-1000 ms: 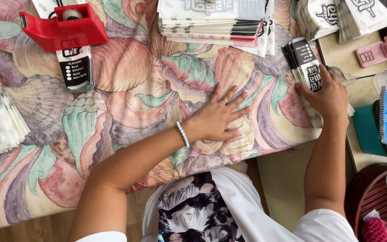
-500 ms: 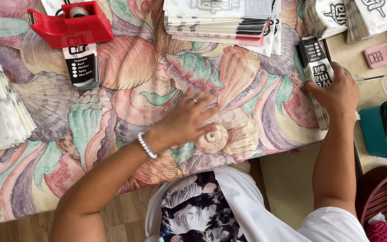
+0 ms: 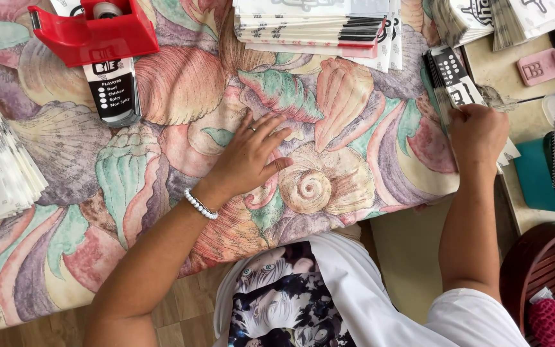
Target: The person folds multiple branded paper wrappers on a table, aligning the edges and creasing them. They then use a red tape dispenser to apply tape to the folded wrappers and place them into a stack.
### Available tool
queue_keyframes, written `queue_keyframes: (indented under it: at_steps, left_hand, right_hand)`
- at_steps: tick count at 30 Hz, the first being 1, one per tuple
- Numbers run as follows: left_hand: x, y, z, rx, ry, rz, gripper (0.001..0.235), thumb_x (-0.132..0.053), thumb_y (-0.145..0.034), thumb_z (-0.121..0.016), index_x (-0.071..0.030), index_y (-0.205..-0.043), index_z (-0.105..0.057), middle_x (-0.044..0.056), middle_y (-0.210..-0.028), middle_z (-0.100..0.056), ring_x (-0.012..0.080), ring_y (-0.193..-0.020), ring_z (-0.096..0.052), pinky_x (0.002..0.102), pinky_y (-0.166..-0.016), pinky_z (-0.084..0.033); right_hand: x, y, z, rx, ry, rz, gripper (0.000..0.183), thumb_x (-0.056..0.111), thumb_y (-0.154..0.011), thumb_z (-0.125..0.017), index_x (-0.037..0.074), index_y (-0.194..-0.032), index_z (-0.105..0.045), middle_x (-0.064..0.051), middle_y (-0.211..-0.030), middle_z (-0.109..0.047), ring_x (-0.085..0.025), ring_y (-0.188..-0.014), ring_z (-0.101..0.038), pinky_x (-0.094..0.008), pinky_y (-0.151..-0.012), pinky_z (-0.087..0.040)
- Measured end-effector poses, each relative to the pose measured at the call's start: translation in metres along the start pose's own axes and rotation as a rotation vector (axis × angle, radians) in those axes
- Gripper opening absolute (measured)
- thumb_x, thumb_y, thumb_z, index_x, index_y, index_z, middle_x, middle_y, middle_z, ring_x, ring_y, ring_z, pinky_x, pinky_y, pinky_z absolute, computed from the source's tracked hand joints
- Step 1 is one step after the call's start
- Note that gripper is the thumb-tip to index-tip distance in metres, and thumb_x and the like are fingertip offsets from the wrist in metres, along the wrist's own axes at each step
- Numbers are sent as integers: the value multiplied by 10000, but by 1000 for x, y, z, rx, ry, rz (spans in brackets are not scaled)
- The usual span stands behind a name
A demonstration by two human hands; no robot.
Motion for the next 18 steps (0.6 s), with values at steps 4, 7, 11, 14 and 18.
queue_keyframes:
  at_steps: [4, 7, 11, 14, 18]
  left_hand:
    - [3, 1, 17, -69, 164, 41, 586, -461, -1040, -519, -20, -1426, -524, 210, -1510, -497, 353, -1423, -437, 536, -1224, -288]
    - [12, 3, 37, -224, 312, 83, 530, -401, -1037, -567, -15, -1398, -531, 202, -1476, -541, 349, -1383, -497, 490, -1200, -400]
    - [29, 9, 67, -437, 528, 39, 653, -372, -896, -859, -43, -1389, -586, 162, -1374, -599, 379, -1339, -559, 499, -1137, -420]
    - [26, 13, 75, -377, 607, 79, 493, -262, -864, -878, -79, -1281, -688, 153, -1190, -711, 380, -1167, -673, 508, -1017, -507]
    - [41, 19, 55, -323, 656, 138, 122, -113, -923, -783, -93, -1044, -783, 109, -982, -778, 327, -963, -753, 436, -896, -560]
  right_hand:
    - [28, 2, 48, -177, -192, 109, 74, 5, -1063, -819, 52, -1066, -876, -71, -810, -769, -120, -595, -604, -266, -429, -405]
    - [111, 4, 93, -125, -367, 301, 75, 82, -1087, -910, 25, -1064, -867, -61, -789, -731, -79, -655, -522, -279, -518, -362]
    - [225, -3, 83, 166, -575, 666, 197, 146, -796, -897, 92, -953, -790, -110, -825, -760, -400, -832, -725, -486, -764, -565]
    - [282, -3, 79, 329, -615, 814, 246, 209, -747, -889, 75, -906, -756, -120, -794, -762, -400, -834, -728, -501, -774, -561]
    - [305, -3, 75, 342, -613, 877, 301, 305, -710, -918, 101, -853, -749, -95, -753, -749, -368, -809, -728, -485, -775, -562]
Point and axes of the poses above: each hand's wrist, its own y-axis away from the middle knuckle, its own z-axis out of the back of the hand, x = y × z, the point moved 6 cm from there along -y, towards the middle knuckle
